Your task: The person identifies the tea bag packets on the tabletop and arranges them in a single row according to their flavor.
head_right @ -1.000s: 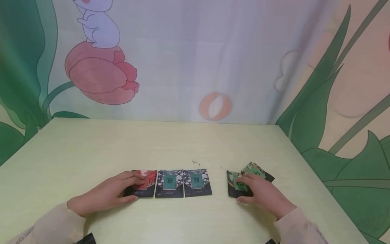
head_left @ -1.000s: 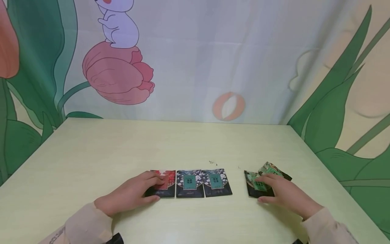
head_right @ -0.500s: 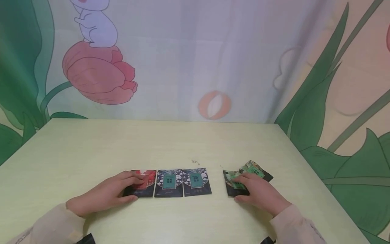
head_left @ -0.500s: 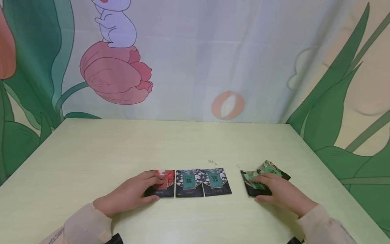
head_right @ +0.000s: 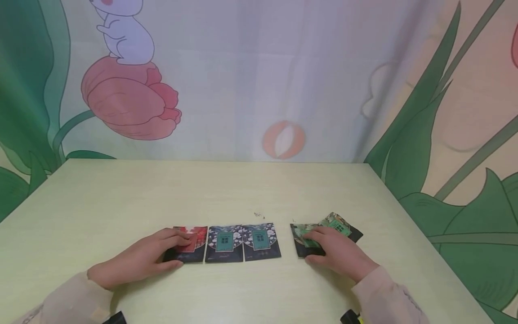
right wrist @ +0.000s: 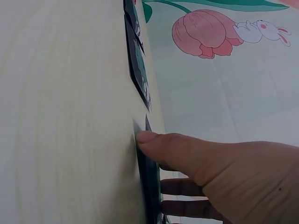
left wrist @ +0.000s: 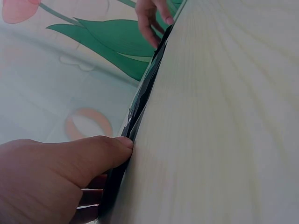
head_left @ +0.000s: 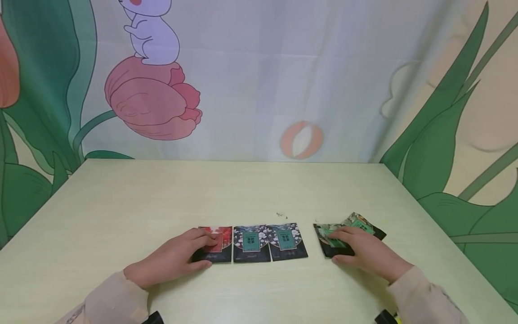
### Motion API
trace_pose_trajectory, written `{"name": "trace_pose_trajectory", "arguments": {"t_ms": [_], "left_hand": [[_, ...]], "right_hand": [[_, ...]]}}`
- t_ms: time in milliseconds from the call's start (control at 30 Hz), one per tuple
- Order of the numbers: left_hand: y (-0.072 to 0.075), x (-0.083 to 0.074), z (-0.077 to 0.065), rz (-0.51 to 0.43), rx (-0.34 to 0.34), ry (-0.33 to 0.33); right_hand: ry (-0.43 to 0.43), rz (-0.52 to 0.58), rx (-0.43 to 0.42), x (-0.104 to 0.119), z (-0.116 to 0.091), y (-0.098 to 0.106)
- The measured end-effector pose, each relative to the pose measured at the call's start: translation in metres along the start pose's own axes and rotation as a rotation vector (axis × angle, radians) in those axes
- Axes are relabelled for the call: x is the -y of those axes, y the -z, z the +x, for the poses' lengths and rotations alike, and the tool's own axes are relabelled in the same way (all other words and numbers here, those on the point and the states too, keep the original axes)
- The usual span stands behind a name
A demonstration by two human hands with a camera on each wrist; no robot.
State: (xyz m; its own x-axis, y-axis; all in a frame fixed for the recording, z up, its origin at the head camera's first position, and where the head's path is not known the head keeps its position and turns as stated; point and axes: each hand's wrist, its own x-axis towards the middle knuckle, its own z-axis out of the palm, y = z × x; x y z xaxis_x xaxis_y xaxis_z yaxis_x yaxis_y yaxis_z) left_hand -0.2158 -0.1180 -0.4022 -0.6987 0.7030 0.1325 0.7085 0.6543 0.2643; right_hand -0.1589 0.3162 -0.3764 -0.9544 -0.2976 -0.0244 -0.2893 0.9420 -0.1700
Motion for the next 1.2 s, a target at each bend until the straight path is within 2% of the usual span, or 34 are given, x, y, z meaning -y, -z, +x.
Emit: {"name": "trace_pose_trajectory", "arguments": {"t_ms": [500,767,1200], "left_hand": [[0.003,-0.003,0.001,-0.004,0.029,0.035],[0.003,-0.004,0.001,0.0,0.028,0.029],[0.001,-0.002,0.001,-0.004,0.023,0.03]], "right_hand": [[0.001,-0.024,-0.008,0.006,0.007,-0.001],[0.042,-0.031,-0.025,0.006,0.011,-0.003],[0.049,-0.033,-0.025,0.008,0.018,-0.003]]}}
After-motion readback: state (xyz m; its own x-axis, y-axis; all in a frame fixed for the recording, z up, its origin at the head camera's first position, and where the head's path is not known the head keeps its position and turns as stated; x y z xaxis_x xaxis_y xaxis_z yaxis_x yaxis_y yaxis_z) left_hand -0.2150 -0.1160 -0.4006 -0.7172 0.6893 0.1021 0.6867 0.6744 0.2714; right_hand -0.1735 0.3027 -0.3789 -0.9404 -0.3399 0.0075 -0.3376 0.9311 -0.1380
